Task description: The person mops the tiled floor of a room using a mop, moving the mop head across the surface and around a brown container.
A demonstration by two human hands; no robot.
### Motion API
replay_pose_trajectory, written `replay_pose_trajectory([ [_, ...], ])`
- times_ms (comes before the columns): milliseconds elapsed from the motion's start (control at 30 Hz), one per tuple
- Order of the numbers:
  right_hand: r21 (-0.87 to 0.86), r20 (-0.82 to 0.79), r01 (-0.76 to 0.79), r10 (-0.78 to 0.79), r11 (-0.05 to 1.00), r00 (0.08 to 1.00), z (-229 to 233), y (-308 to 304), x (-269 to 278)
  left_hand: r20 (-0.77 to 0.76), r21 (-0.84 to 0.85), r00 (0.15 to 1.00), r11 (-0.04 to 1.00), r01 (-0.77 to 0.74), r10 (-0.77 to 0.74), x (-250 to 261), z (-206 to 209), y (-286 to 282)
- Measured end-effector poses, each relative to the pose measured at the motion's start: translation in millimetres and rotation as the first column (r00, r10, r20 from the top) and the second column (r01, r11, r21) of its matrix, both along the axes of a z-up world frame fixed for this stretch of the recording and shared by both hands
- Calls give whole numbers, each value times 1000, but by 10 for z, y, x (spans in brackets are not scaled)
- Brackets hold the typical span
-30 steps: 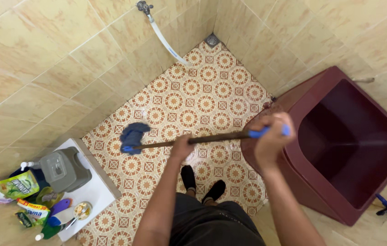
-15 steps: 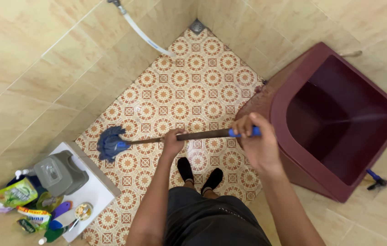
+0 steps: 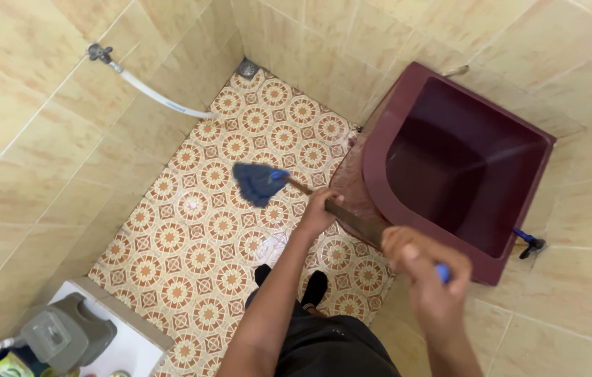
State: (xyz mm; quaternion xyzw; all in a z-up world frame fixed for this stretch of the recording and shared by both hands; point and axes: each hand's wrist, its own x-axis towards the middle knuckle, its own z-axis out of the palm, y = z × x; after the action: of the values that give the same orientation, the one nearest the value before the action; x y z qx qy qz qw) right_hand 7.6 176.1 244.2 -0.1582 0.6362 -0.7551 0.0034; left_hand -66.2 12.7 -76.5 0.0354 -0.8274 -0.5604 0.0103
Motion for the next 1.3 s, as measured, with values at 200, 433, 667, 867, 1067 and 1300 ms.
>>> replay_pose_trajectory([
  [200, 336, -112, -106, 151, 936, 982, -270, -92, 252, -90, -144, 992, 987, 75, -89, -139, -197, 174],
  [433, 0, -182, 105, -103, 994, 978, -592, 283, 142, 169, -198, 935, 919, 341, -310, -325, 495, 268],
  [667, -303, -71, 115, -143, 946, 987, -523, 722, -105, 119, -264, 882, 841, 472, -457, -278, 495, 52],
  [867, -409, 37, 232, -238, 882, 970, -700, 451, -234, -12, -188, 899, 884, 428, -438, -40, 242, -452],
  [1067, -392, 195, 391, -340, 833, 920, -1082, -347, -456, 435, -239, 843, 862, 448, -317, 191, -44, -1318],
  [1300, -220, 655, 597, -337, 771, 676, -1519, -1249, -474, 87, -365, 995, 931, -14, 49, 650, -626, -2015],
])
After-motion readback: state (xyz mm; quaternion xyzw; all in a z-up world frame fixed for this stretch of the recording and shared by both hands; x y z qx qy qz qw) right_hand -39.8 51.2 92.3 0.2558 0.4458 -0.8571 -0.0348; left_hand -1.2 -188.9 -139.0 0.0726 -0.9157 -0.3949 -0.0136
